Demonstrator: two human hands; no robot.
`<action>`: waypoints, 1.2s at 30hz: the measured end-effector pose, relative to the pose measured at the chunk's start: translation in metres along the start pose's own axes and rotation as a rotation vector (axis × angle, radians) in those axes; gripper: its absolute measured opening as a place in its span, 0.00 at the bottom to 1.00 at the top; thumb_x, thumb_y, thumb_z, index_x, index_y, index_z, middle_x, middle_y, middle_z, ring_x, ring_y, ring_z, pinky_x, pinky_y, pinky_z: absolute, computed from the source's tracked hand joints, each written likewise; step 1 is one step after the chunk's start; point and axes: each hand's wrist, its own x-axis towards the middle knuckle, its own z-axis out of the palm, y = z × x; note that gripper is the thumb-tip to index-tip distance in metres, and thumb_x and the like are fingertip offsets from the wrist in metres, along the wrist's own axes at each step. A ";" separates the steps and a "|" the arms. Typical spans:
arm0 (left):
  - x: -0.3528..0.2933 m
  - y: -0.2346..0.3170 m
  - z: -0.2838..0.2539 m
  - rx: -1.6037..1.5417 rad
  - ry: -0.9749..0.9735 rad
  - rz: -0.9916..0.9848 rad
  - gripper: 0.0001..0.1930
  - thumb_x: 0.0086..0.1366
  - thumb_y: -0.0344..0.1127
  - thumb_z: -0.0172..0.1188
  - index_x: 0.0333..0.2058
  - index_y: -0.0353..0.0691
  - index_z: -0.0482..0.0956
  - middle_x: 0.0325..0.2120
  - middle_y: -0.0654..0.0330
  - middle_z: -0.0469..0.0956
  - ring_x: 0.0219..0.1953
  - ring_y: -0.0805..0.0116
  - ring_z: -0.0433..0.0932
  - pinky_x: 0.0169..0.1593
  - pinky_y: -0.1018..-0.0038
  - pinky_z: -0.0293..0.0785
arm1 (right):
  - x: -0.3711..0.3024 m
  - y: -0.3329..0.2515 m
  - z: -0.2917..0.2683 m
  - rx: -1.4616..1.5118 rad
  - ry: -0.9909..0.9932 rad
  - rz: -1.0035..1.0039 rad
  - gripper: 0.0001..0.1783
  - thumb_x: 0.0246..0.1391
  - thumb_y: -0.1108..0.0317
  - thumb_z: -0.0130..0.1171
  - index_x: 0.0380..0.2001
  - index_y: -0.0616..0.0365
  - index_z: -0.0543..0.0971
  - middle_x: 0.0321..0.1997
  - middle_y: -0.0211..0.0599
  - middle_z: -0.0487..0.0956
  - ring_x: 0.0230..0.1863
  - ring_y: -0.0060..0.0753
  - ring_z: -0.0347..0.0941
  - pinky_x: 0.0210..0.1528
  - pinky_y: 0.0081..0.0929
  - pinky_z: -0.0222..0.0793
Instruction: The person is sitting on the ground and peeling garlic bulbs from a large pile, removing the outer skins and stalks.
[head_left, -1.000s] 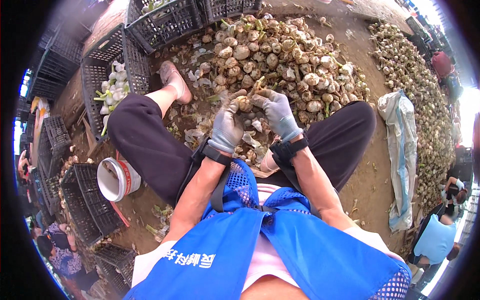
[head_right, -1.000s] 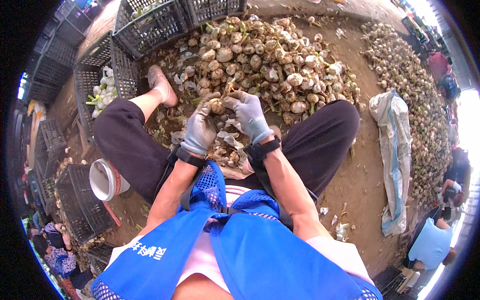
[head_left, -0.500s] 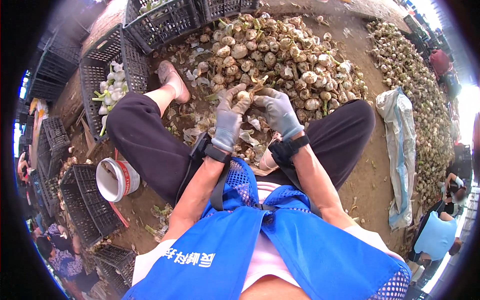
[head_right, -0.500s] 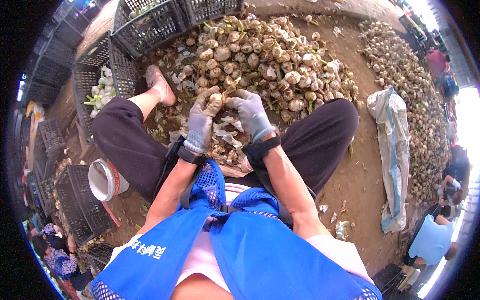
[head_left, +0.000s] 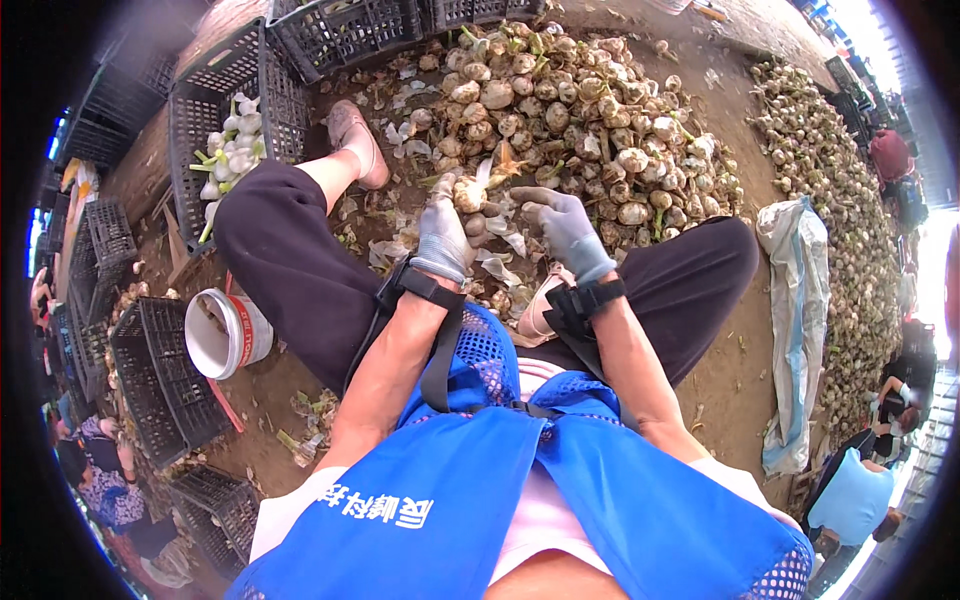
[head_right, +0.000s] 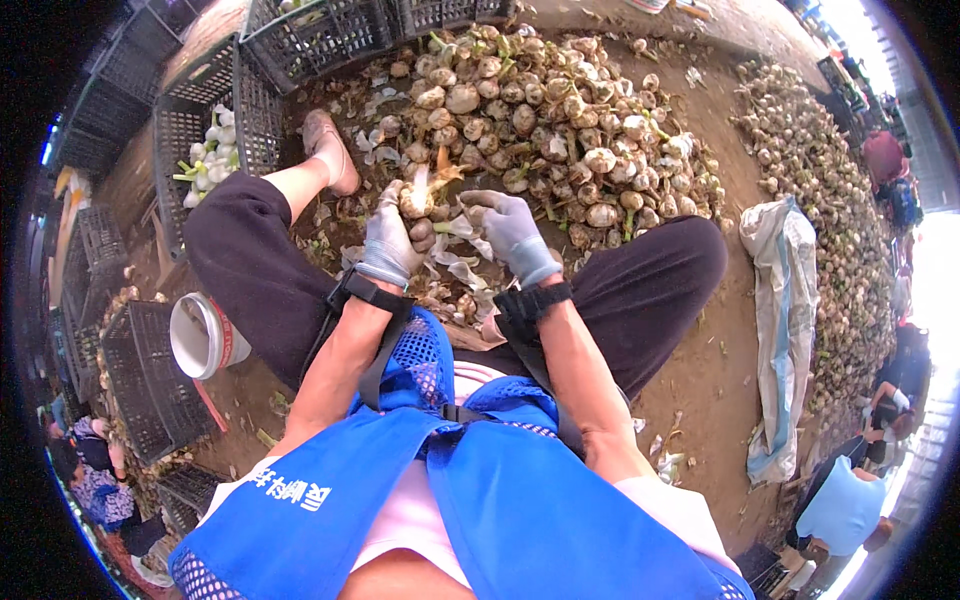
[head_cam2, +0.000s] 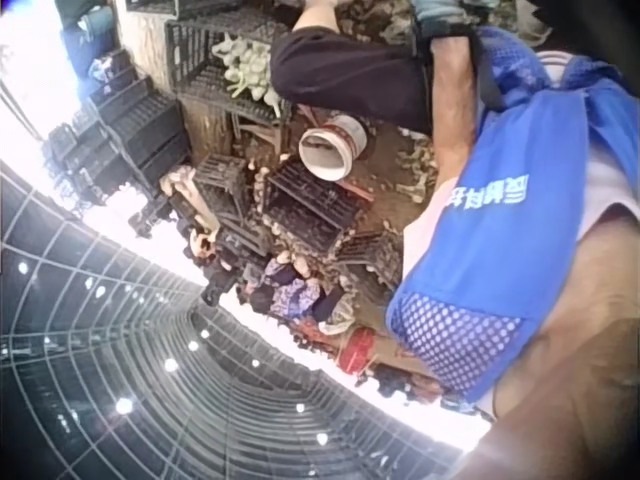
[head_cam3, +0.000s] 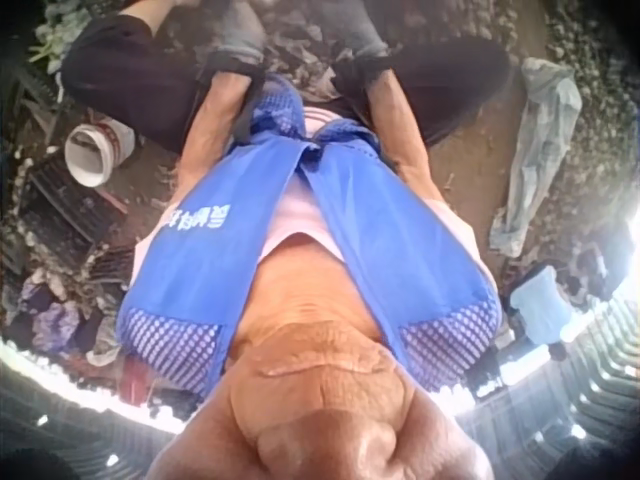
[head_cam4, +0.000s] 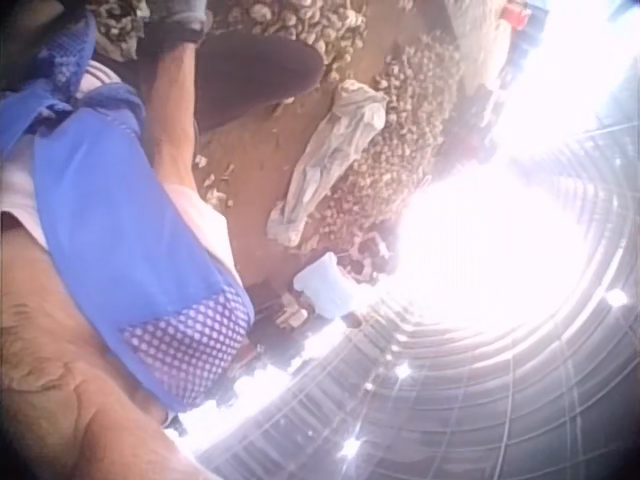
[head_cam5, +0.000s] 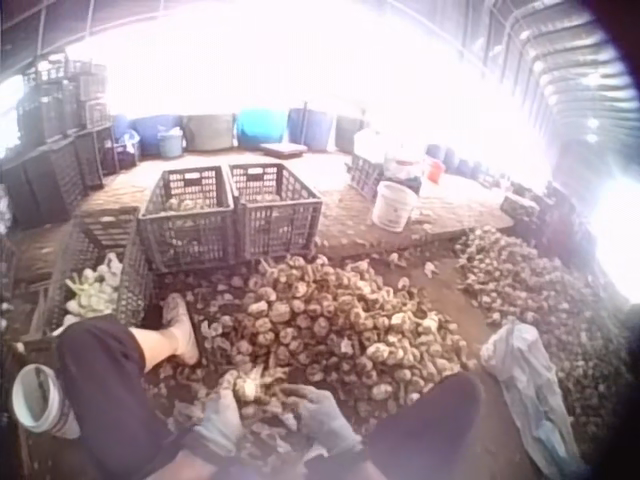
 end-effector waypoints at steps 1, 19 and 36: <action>0.000 -0.001 0.001 0.004 -0.012 0.001 0.17 0.64 0.51 0.42 0.29 0.46 0.73 0.13 0.64 0.71 0.07 0.77 0.60 0.10 0.82 0.51 | -0.007 -0.004 -0.002 0.125 -0.055 0.014 0.12 0.51 0.74 0.51 0.39 0.65 0.77 0.33 0.32 0.79 0.29 0.18 0.71 0.29 0.14 0.66; -0.012 -0.018 0.015 0.491 -0.184 0.449 0.12 0.60 0.36 0.56 0.41 0.37 0.70 0.28 0.64 0.74 0.27 0.79 0.73 0.28 0.85 0.68 | -0.017 -0.026 0.010 0.485 -0.003 0.037 0.08 0.48 0.78 0.54 0.34 0.65 0.75 0.30 0.34 0.78 0.26 0.23 0.74 0.27 0.20 0.73; 0.005 0.002 0.000 -0.159 -0.211 -0.216 0.20 0.63 0.49 0.44 0.35 0.36 0.73 0.18 0.49 0.75 0.05 0.80 0.55 0.08 0.84 0.47 | 0.028 0.033 -0.023 -0.523 0.208 -0.082 0.13 0.43 0.78 0.46 0.34 0.65 0.77 0.23 0.26 0.76 0.23 0.15 0.64 0.25 0.16 0.62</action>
